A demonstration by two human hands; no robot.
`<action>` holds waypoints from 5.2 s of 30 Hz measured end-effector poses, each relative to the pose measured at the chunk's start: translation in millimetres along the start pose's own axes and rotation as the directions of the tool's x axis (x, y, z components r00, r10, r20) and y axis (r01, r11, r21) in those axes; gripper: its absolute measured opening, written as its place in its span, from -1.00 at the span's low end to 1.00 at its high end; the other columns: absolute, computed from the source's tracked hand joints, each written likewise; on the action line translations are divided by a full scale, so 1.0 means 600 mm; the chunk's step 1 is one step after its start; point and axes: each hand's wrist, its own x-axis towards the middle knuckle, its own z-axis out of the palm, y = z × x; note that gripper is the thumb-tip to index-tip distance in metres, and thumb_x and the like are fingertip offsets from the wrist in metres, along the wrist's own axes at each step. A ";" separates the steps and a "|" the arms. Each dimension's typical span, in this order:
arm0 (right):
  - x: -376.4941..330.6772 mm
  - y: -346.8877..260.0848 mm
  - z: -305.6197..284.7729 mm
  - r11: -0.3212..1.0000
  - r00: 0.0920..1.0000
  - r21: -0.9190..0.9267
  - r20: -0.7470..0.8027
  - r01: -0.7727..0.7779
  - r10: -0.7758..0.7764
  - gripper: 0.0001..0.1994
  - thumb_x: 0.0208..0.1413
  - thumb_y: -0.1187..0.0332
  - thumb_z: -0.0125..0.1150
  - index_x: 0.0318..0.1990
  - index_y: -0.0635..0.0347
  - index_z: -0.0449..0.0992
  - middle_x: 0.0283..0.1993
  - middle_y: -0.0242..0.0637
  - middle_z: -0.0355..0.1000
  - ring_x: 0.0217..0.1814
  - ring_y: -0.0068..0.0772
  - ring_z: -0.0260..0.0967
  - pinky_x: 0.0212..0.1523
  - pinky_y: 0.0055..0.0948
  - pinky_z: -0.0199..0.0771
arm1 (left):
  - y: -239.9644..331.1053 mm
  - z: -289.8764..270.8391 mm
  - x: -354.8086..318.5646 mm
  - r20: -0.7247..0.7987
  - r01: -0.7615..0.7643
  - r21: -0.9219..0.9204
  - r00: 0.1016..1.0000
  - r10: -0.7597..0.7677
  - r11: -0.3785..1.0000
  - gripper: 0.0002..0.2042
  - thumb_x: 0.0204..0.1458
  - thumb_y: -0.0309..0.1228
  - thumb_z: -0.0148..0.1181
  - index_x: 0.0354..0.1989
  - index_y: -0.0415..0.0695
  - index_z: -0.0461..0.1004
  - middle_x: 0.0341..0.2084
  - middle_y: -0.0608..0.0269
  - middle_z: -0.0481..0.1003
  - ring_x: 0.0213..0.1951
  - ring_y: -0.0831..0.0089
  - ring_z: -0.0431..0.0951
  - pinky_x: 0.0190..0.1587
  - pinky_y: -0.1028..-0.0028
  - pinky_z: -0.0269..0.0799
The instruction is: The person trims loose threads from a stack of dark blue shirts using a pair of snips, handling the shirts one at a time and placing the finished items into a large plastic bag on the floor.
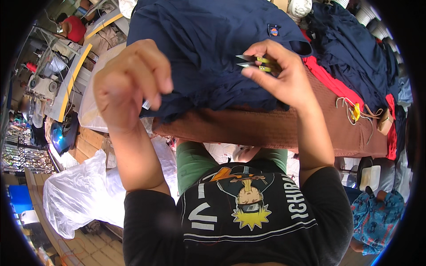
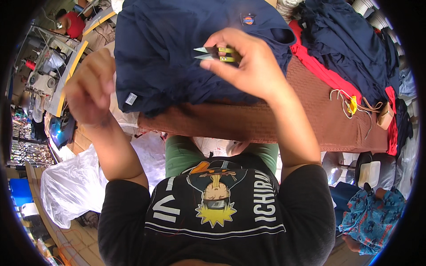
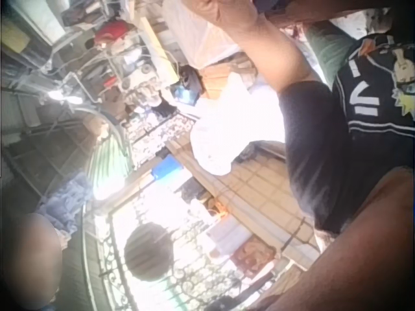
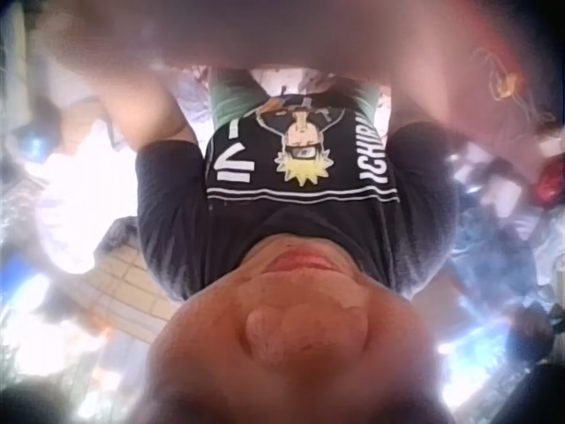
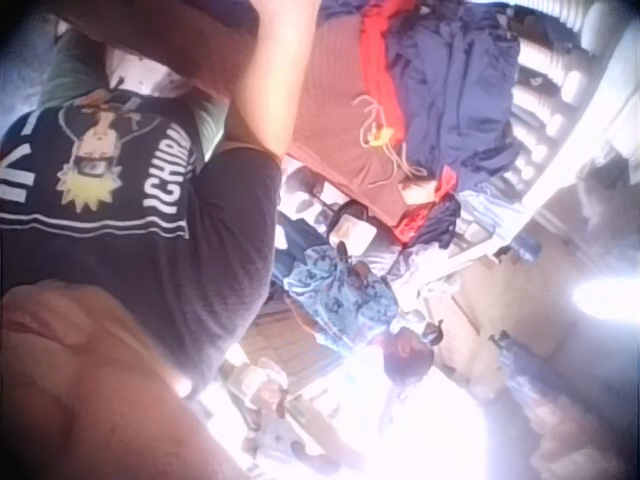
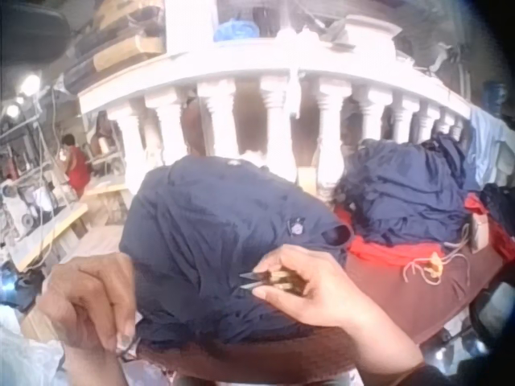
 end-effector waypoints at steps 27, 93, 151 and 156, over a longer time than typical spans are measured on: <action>0.019 -0.015 0.003 0.973 0.961 0.100 0.206 -0.206 0.182 -0.80 0.06 0.38 0.34 -0.22 0.31 0.55 -0.38 -0.42 0.43 -0.36 -0.71 0.27 -0.32 -0.66 0.26 | -0.084 0.059 0.016 -0.238 0.526 0.390 0.850 -0.469 0.756 -0.82 0.15 -0.39 0.19 -0.26 -0.29 0.58 -0.42 0.30 0.61 -0.30 0.66 0.55 -0.20 0.65 0.43; 0.103 0.009 -0.006 0.967 0.980 0.224 -0.128 -0.122 0.154 -0.65 0.15 0.14 0.27 -0.47 0.28 0.52 -0.64 -0.56 0.18 -0.50 -0.75 0.08 -0.46 -0.63 0.15 | -0.066 0.058 0.030 -0.469 0.435 0.012 0.798 -0.379 0.900 -0.74 0.16 -0.29 0.21 -0.33 -0.30 0.56 -0.54 0.53 0.47 -0.43 0.79 0.34 -0.35 0.70 0.29; 0.012 -0.037 -0.041 0.917 0.956 -0.277 0.035 0.288 -0.290 -0.79 -0.06 0.34 0.34 -0.24 0.09 0.54 -0.27 -0.42 0.48 -0.20 -0.35 0.42 -0.20 -0.42 0.17 | -0.082 0.141 -0.004 -0.401 0.345 0.447 0.902 -0.159 0.825 -0.82 0.17 -0.34 0.12 -0.30 -0.21 0.51 -0.36 0.26 0.57 -0.31 0.34 0.52 0.02 0.36 0.21; 0.014 -0.032 -0.041 0.886 0.954 -0.360 0.043 0.291 -0.296 -0.80 -0.07 0.35 0.35 -0.25 0.09 0.54 -0.31 -0.40 0.46 -0.24 -0.32 0.42 -0.19 -0.44 0.18 | -0.078 0.141 -0.005 -0.406 0.362 0.448 0.897 -0.174 0.818 -0.82 0.18 -0.34 0.11 -0.30 -0.20 0.52 -0.36 0.27 0.57 -0.29 0.35 0.52 0.05 0.36 0.18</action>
